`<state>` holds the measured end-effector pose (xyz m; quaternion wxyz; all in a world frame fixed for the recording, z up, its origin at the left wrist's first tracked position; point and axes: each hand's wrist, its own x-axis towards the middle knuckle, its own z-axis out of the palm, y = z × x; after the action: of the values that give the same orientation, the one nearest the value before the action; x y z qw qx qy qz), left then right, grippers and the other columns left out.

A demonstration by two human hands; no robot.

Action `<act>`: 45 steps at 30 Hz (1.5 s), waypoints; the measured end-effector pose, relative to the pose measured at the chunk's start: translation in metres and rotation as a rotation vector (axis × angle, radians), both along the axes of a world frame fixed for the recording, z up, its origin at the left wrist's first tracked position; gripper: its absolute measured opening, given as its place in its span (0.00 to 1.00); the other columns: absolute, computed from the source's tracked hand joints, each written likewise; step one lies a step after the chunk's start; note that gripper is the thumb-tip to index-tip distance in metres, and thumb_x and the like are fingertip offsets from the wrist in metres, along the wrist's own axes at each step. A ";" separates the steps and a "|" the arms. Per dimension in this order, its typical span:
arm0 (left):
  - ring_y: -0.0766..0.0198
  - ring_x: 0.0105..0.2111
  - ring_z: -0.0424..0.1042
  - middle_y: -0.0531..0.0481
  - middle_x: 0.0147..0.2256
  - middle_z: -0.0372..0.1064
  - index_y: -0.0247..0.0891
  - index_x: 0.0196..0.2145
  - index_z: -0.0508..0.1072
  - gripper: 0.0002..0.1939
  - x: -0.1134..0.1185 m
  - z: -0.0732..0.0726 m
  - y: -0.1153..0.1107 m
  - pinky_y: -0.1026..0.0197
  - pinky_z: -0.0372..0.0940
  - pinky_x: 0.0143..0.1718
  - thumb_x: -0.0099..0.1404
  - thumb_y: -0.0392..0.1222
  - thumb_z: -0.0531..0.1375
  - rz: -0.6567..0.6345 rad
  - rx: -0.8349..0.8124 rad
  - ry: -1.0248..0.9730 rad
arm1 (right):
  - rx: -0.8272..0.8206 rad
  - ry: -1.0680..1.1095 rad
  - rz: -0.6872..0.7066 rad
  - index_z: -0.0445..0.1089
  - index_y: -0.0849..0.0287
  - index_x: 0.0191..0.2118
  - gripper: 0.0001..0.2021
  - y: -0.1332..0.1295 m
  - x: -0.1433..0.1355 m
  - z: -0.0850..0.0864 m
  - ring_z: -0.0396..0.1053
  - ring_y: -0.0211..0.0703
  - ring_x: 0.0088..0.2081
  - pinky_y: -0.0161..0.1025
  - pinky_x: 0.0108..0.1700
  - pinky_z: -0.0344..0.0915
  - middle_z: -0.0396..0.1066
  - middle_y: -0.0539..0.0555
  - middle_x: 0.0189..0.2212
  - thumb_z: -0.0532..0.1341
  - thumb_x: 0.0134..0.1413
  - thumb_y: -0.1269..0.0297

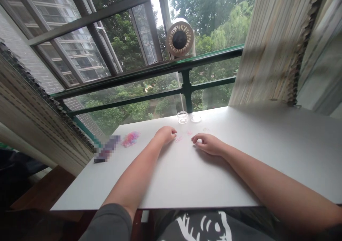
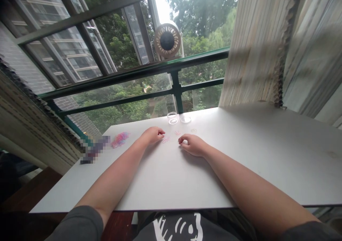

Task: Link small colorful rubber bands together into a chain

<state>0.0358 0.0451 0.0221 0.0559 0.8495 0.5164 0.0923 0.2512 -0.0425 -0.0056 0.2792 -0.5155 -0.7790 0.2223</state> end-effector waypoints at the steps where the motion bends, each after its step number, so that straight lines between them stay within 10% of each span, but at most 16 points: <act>1: 0.63 0.31 0.67 0.50 0.32 0.71 0.44 0.32 0.74 0.11 0.004 0.001 0.002 0.65 0.60 0.33 0.51 0.43 0.56 0.012 -0.019 0.034 | 0.000 0.002 0.002 0.68 0.56 0.32 0.08 0.000 0.000 0.000 0.62 0.35 0.28 0.34 0.34 0.59 0.69 0.51 0.41 0.54 0.45 0.66; 45: 0.66 0.28 0.67 0.53 0.31 0.71 0.42 0.33 0.72 0.11 0.054 0.006 0.005 0.65 0.57 0.28 0.54 0.46 0.55 -0.181 0.118 -0.039 | -0.007 -0.153 -0.151 0.69 0.58 0.29 0.07 0.009 0.013 0.006 0.66 0.39 0.32 0.31 0.34 0.57 0.72 0.51 0.32 0.55 0.42 0.69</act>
<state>0.0894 0.0497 0.0284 0.0239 0.8925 0.4302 0.1336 0.2640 -0.0330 0.0003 0.2330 -0.5894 -0.7560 0.1635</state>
